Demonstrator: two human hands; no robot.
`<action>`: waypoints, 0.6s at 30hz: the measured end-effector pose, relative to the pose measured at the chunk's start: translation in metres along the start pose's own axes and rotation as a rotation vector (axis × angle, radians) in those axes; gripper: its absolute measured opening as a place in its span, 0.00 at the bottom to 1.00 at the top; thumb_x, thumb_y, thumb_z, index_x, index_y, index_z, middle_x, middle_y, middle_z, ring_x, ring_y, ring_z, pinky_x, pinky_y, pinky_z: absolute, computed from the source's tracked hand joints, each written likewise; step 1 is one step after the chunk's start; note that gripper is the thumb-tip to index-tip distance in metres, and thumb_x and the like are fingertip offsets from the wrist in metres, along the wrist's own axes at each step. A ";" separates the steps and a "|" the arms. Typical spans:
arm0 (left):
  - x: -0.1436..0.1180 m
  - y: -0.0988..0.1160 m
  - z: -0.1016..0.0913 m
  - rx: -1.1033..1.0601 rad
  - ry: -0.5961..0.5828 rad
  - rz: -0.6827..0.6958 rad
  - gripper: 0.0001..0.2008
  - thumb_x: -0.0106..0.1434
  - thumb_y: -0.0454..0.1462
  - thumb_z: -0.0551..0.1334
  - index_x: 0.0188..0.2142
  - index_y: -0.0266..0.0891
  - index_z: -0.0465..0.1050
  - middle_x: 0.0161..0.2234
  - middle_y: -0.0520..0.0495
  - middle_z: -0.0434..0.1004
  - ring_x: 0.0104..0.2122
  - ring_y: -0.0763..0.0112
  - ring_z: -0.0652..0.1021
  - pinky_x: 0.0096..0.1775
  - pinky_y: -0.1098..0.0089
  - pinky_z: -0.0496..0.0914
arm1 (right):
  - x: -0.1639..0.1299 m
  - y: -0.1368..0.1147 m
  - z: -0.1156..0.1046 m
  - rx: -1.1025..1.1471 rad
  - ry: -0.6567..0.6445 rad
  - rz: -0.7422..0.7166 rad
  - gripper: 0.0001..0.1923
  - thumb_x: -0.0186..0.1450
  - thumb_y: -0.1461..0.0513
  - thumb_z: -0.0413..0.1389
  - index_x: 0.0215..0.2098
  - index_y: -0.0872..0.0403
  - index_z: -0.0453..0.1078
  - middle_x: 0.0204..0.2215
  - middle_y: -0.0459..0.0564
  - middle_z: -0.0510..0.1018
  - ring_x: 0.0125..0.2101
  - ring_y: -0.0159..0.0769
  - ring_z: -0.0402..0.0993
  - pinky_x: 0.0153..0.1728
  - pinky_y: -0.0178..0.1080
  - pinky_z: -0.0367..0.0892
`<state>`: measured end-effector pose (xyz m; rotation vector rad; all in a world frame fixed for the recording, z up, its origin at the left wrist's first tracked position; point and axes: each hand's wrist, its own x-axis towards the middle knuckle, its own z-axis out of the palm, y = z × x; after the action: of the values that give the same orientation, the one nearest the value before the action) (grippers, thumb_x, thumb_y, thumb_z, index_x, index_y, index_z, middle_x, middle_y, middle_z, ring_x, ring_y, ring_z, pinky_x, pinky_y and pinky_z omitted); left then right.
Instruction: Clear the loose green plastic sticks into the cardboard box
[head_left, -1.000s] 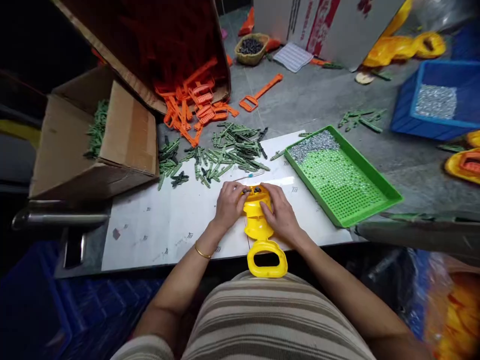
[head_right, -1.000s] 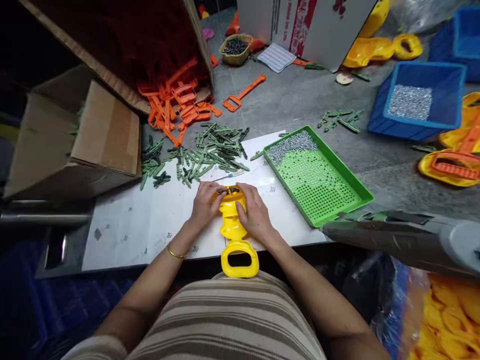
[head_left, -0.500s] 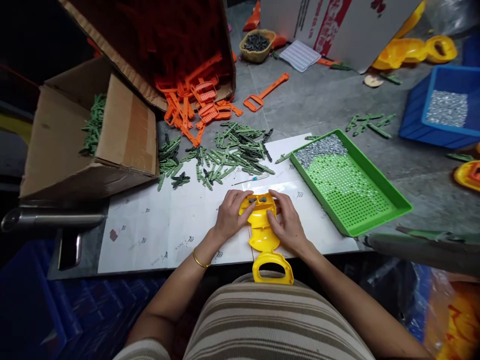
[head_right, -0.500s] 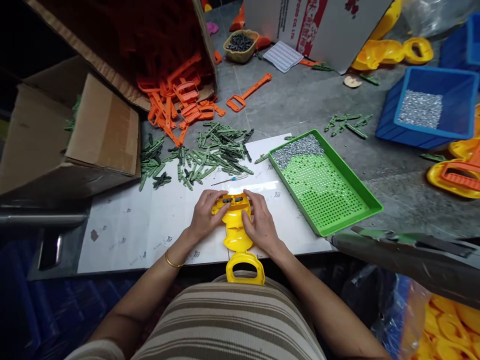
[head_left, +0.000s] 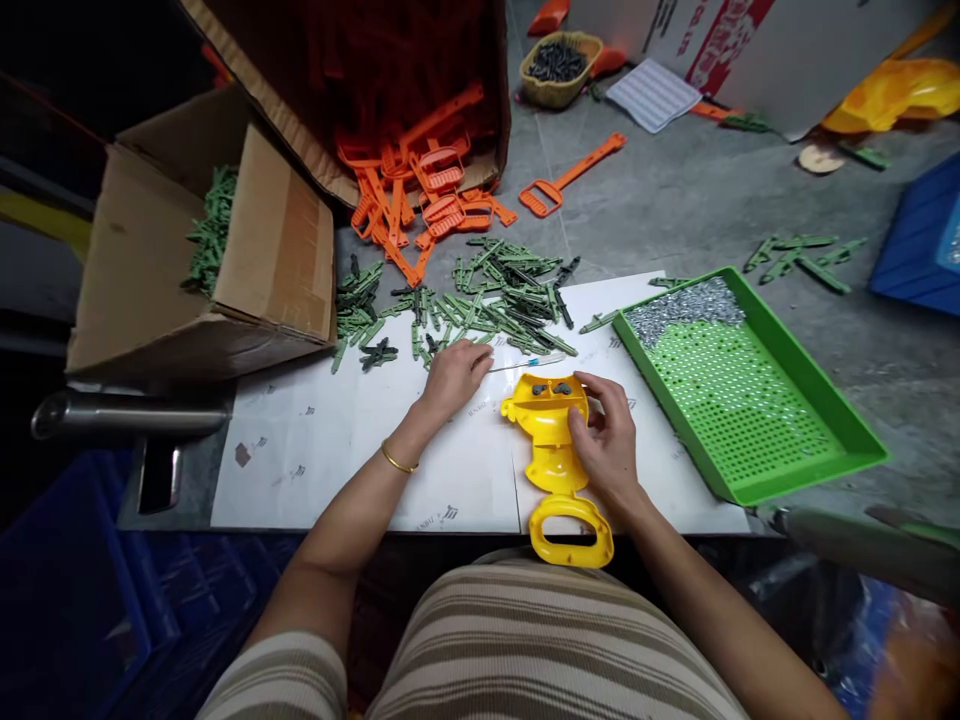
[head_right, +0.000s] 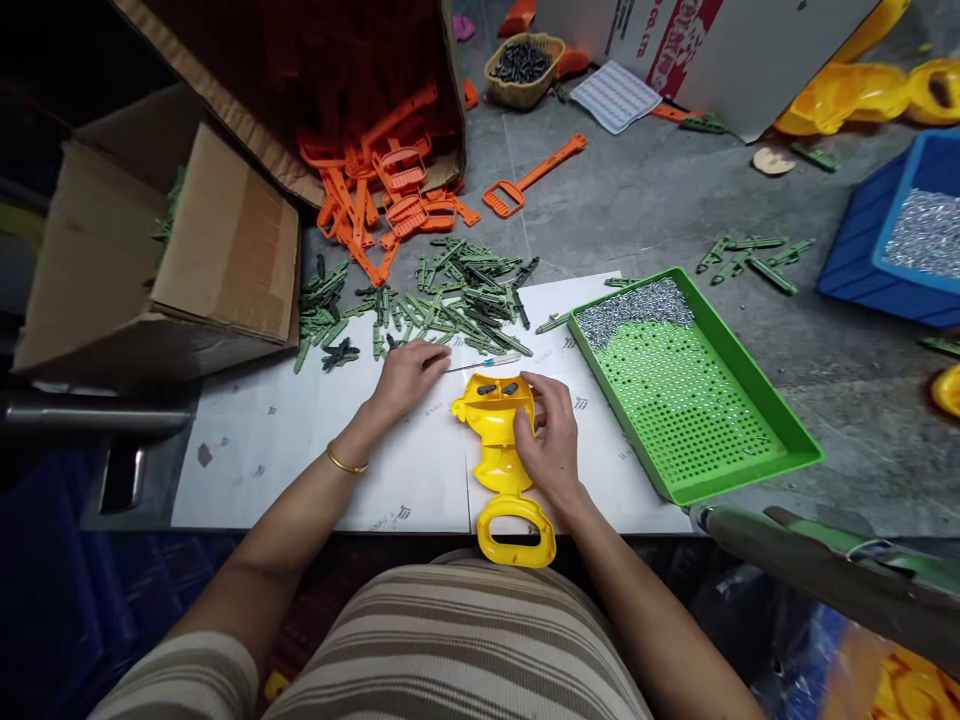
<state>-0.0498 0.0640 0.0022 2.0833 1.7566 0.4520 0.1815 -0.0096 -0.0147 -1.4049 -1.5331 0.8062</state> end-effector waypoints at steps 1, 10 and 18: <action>0.002 0.001 0.001 0.010 -0.011 0.000 0.09 0.64 0.34 0.61 0.40 0.39 0.80 0.37 0.44 0.80 0.39 0.62 0.78 0.45 0.63 0.71 | 0.001 0.001 -0.001 -0.008 0.003 0.003 0.20 0.65 0.62 0.51 0.55 0.51 0.66 0.50 0.56 0.71 0.45 0.42 0.72 0.31 0.39 0.70; -0.007 0.014 -0.012 -1.115 -0.025 -0.512 0.08 0.55 0.37 0.71 0.33 0.36 0.79 0.27 0.50 0.74 0.24 0.78 0.70 0.22 0.77 0.63 | 0.002 0.006 0.001 -0.041 -0.017 -0.017 0.20 0.65 0.61 0.50 0.55 0.52 0.66 0.47 0.56 0.73 0.43 0.42 0.73 0.30 0.40 0.69; -0.022 0.037 -0.034 -1.792 -0.134 -0.785 0.06 0.64 0.33 0.64 0.30 0.36 0.70 0.26 0.52 0.66 0.22 0.83 0.68 0.18 0.86 0.59 | 0.002 0.009 0.003 -0.032 -0.021 -0.023 0.20 0.65 0.61 0.50 0.55 0.53 0.67 0.47 0.56 0.73 0.40 0.41 0.73 0.31 0.40 0.69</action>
<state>-0.0375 0.0392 0.0501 0.1538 1.0058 1.0003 0.1825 -0.0065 -0.0236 -1.4037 -1.5815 0.7874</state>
